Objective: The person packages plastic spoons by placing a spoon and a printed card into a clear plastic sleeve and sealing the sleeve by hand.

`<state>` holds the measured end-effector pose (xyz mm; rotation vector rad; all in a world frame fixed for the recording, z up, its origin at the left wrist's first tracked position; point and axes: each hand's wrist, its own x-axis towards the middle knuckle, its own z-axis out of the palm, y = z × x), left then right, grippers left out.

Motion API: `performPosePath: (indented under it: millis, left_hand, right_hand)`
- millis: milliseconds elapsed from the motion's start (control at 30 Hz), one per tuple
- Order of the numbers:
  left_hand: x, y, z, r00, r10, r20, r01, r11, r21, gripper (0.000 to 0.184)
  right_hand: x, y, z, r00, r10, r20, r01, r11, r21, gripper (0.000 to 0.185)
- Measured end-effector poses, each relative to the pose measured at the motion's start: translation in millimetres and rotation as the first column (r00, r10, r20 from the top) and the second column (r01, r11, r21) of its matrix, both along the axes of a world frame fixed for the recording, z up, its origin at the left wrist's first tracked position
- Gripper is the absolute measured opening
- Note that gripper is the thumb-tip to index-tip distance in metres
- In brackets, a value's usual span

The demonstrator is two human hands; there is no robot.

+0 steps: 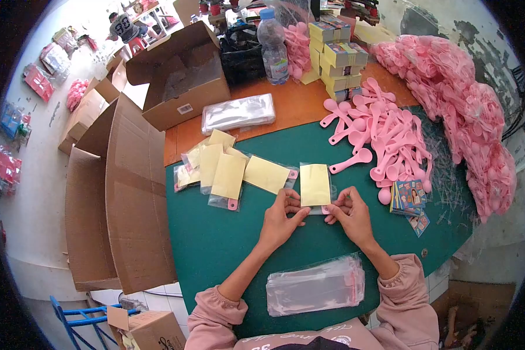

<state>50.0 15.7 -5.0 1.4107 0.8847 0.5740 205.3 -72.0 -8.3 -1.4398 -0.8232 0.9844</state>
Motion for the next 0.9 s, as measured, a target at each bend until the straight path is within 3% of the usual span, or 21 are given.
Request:
performPosePath:
  millis: [267, 333, 367, 400, 433, 467, 500, 533, 567, 600, 667, 700, 767, 833, 867, 900]
  left_hand:
    - [-2.9, 1.8, -1.3, 0.994, -0.095, -0.053, 0.099, 0.992, 0.08, 0.027]
    - [-5.5, 5.9, 6.4, 0.994, -0.098, -0.042, 0.102, 0.988, 0.115, 0.033]
    - [-9.5, 12.6, 12.5, 0.995, -0.082, -0.05, 0.089, 0.982, 0.164, 0.038]
    - [-14.2, 19.1, 19.5, 0.996, -0.066, -0.058, 0.077, 0.974, 0.212, 0.042]
    - [-19.5, 26.3, 30.4, 0.998, -0.025, -0.049, 0.036, 0.974, 0.223, 0.042]
    - [-26.7, 33.8, 39.4, 0.999, 0.016, -0.04, -0.006, 0.972, 0.236, 0.042]
    - [-37.8, 42.2, 40.0, 0.999, 0.018, -0.041, -0.008, 0.971, 0.239, 0.042]
    - [-50.1, 51.4, 38.3, 0.979, 0.1, -0.178, 0.013, 0.84, 0.543, 0.04]
    - [-57.3, 56.4, 38.5, 0.935, 0.222, -0.277, 0.085, 0.619, 0.781, 0.038]
    - [-58.3, 53.1, 43.4, 0.932, 0.227, -0.281, 0.086, 0.616, 0.783, 0.038]
    - [-53.9, 35.8, 53.5, 0.879, 0.341, -0.334, 0.165, 0.439, 0.883, 0.032]
    - [-44.2, 22.3, 63.3, 0.93, -0.024, -0.366, 0.296, 0.639, 0.71, 0.029]
    - [-18.3, -16.6, 63.1, 0.781, -0.519, -0.347, 0.624, 0.664, 0.412, 0.025]
    - [0.2, -51.3, 48.0, 0.711, -0.526, -0.468, 0.703, 0.553, 0.446, 0.024]
    - [5.2, -53.7, 42.7, 0.713, -0.525, -0.465, 0.701, 0.557, 0.445, 0.024]
    - [9.6, -52.9, 34.0, 0.698, -0.6, -0.391, 0.716, 0.595, 0.365, 0.024]
  right_hand:
    - [-2.9, 0.3, 7.9, 0.994, 0.022, 0.111, -0.016, 0.999, -0.052, 0.027]
    - [3.3, 3.1, 17.8, 0.89, 0.1, 0.445, -0.047, 0.991, -0.129, 0.032]
    - [10.1, 9.3, 18.0, 0.889, 0.101, 0.447, -0.047, 0.99, -0.129, 0.032]
    - [19.9, 18.6, 15.3, 0.668, -0.022, 0.744, -0.033, 0.998, 0.059, 0.032]
    - [29.8, 26.4, 11.4, 0.361, -0.192, 0.913, -0.087, 0.967, 0.238, 0.032]
    - [41.0, 34.0, 5.8, 0.362, -0.193, 0.912, -0.087, 0.967, 0.239, 0.032]
    - [53.0, 42.1, -0.4, 0.195, -0.141, 0.971, -0.075, 0.985, 0.158, 0.032]
    - [59.2, 46.6, -2.8, 0.026, -0.081, 0.996, -0.051, 0.995, 0.082, 0.032]
    - [60.7, 48.2, -2.1, 0.03, -0.089, 0.996, -0.055, 0.994, 0.091, 0.032]
    - [60.9, 48.5, -1.9, -0.025, -0.084, 0.996, -0.087, 0.993, 0.082, 0.032]
    - [57.0, 45.8, 0.3, -0.075, -0.071, 0.995, -0.116, 0.991, 0.062, 0.032]
    - [52.6, 43.9, 5.8, -0.052, -0.037, 0.998, -0.09, 0.995, 0.032, 0.033]
    - [47.3, 40.5, 11.5, -0.029, 0.0, 1.0, -0.062, 0.998, -0.002, 0.034]
    - [45.3, 37.5, 14.8, 0.103, -0.079, 0.992, -0.1, 0.991, 0.09, 0.034]
    - [43.0, 36.5, 16.3, 0.101, -0.075, 0.992, -0.104, 0.991, 0.086, 0.034]
    - [41.2, 35.6, 18.3, 0.214, -0.161, 0.963, -0.11, 0.976, 0.188, 0.032]
